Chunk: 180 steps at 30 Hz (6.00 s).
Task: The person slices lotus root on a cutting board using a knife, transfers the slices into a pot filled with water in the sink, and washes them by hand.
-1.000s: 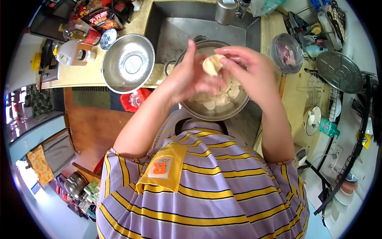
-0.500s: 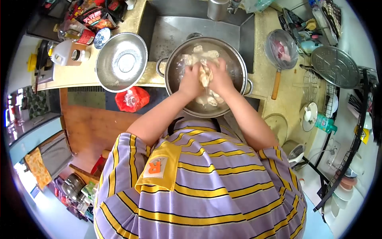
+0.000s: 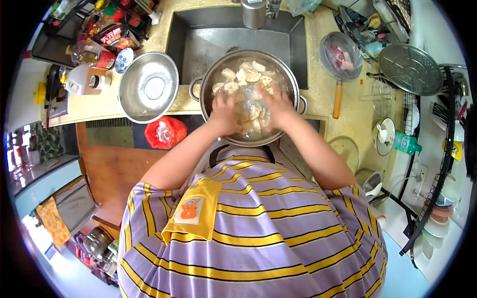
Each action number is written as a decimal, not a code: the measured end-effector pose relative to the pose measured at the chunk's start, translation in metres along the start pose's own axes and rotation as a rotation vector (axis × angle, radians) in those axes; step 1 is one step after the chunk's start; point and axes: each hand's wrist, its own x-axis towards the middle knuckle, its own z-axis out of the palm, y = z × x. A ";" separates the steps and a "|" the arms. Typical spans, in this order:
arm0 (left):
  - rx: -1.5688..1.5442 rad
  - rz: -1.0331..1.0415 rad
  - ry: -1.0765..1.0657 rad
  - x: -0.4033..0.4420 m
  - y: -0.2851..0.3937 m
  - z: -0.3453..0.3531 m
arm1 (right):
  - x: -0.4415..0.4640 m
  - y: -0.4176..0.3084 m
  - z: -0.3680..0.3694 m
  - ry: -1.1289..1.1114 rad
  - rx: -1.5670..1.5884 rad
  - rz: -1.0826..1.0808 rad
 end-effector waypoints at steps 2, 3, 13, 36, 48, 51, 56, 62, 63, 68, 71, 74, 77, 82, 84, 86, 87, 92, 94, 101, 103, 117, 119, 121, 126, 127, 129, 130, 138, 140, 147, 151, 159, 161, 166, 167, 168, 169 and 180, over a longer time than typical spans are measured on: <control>0.243 0.002 -0.057 0.002 0.010 0.015 | 0.029 0.007 0.055 0.209 -0.057 -0.046; 0.288 0.006 -0.050 0.010 0.013 0.023 | 0.033 0.003 0.055 0.236 0.019 -0.100; 0.039 0.207 0.155 0.036 0.016 -0.015 | 0.067 0.028 0.015 0.239 0.330 -0.409; -0.009 0.062 0.072 0.045 0.002 -0.031 | 0.053 0.010 -0.029 -0.097 0.344 -0.160; -0.083 0.116 0.474 0.087 -0.003 0.030 | 0.118 -0.009 0.049 0.874 0.014 -0.301; -0.296 0.193 0.384 0.096 -0.009 0.018 | 0.118 -0.007 0.029 0.413 0.341 -0.197; -0.173 0.150 0.221 0.056 0.014 -0.033 | 0.092 0.011 -0.003 0.157 0.429 -0.375; 0.031 0.189 0.143 0.028 -0.019 -0.011 | 0.035 0.047 0.008 0.290 -0.051 -0.291; 0.068 0.075 0.101 0.019 -0.015 -0.009 | 0.030 0.040 0.013 0.276 -0.042 -0.252; 0.246 -0.045 0.042 0.027 0.028 0.003 | 0.064 0.016 0.059 0.404 0.089 -0.360; 0.083 0.109 0.037 0.061 0.000 0.014 | 0.071 0.019 0.048 0.369 0.228 -0.432; 0.049 0.228 0.160 0.042 0.016 -0.025 | 0.063 0.017 0.017 0.305 0.101 -0.425; -0.051 0.370 0.319 0.045 0.000 -0.021 | 0.040 0.016 -0.017 0.243 0.388 -0.335; 0.186 0.264 0.146 0.015 -0.005 -0.039 | 0.037 0.053 -0.016 0.252 0.023 -0.381; 0.289 0.080 -0.164 0.005 0.003 -0.043 | 0.008 0.039 -0.018 0.120 -0.146 -0.291; 0.416 0.093 -0.208 -0.003 0.005 -0.023 | -0.001 0.021 0.002 0.067 -0.239 -0.211; 0.448 0.110 -0.178 -0.005 0.008 -0.013 | 0.002 0.017 0.020 0.104 -0.306 -0.174; 0.257 0.131 0.068 0.046 0.000 0.035 | 0.044 0.014 0.064 0.308 0.012 -0.240; 0.154 0.137 0.150 0.033 0.012 0.014 | 0.045 0.012 0.047 0.270 0.191 -0.256; -0.194 0.408 0.219 0.043 -0.025 -0.029 | 0.042 0.040 -0.005 0.157 0.410 -0.446; -0.103 0.278 0.110 0.035 -0.023 -0.041 | 0.017 0.038 -0.015 0.161 0.143 -0.292; 0.004 0.137 0.055 0.029 0.006 0.002 | 0.053 0.005 0.066 0.377 0.339 -0.219; -0.075 0.221 0.160 0.027 0.001 -0.009 | 0.032 -0.003 0.032 0.315 0.425 -0.284; -0.117 0.202 0.119 0.009 0.017 -0.040 | 0.015 -0.002 0.008 0.218 0.502 -0.356; -0.202 0.304 0.314 0.028 -0.024 -0.030 | 0.020 0.032 -0.006 0.249 0.302 -0.332; -0.105 0.302 0.406 0.033 -0.029 -0.025 | 0.028 0.036 -0.002 0.326 0.269 -0.290; -0.253 0.239 0.527 0.052 -0.043 -0.001 | 0.059 0.044 0.014 0.441 0.354 -0.213; -0.499 0.180 0.555 0.071 -0.051 0.018 | 0.086 0.044 0.026 0.480 0.470 -0.180; -1.670 -0.059 0.382 0.098 0.000 0.026 | 0.130 -0.022 0.052 0.485 1.288 -0.015; -1.793 0.054 0.278 0.110 -0.005 0.027 | 0.126 -0.025 0.041 0.415 1.446 -0.133; -1.872 -0.242 0.047 0.076 0.001 0.006 | 0.060 -0.033 0.054 0.505 0.977 -0.302; -1.947 -0.177 -0.062 0.058 -0.005 -0.001 | 0.033 -0.013 0.035 0.073 1.656 -0.087; -2.245 -0.097 -0.119 0.001 0.013 -0.056 | -0.001 0.011 0.006 -0.209 2.167 -0.172; -2.306 -0.031 -0.145 -0.015 0.021 -0.066 | -0.013 0.008 -0.002 -0.219 2.191 -0.174; -2.387 0.020 -0.144 -0.053 0.042 -0.096 | -0.038 0.001 -0.019 -0.295 2.221 -0.320; -2.390 0.043 -0.156 -0.059 0.046 -0.101 | -0.042 0.000 -0.021 -0.305 2.232 -0.359; -2.376 0.069 -0.152 -0.065 0.049 -0.105 | -0.046 -0.002 -0.025 -0.307 2.296 -0.340; -2.369 0.083 -0.156 -0.069 0.053 -0.109 | -0.049 -0.003 -0.027 -0.310 2.295 -0.371; -2.351 0.082 -0.147 -0.086 0.072 -0.120 | -0.055 -0.008 -0.045 -0.338 2.320 -0.576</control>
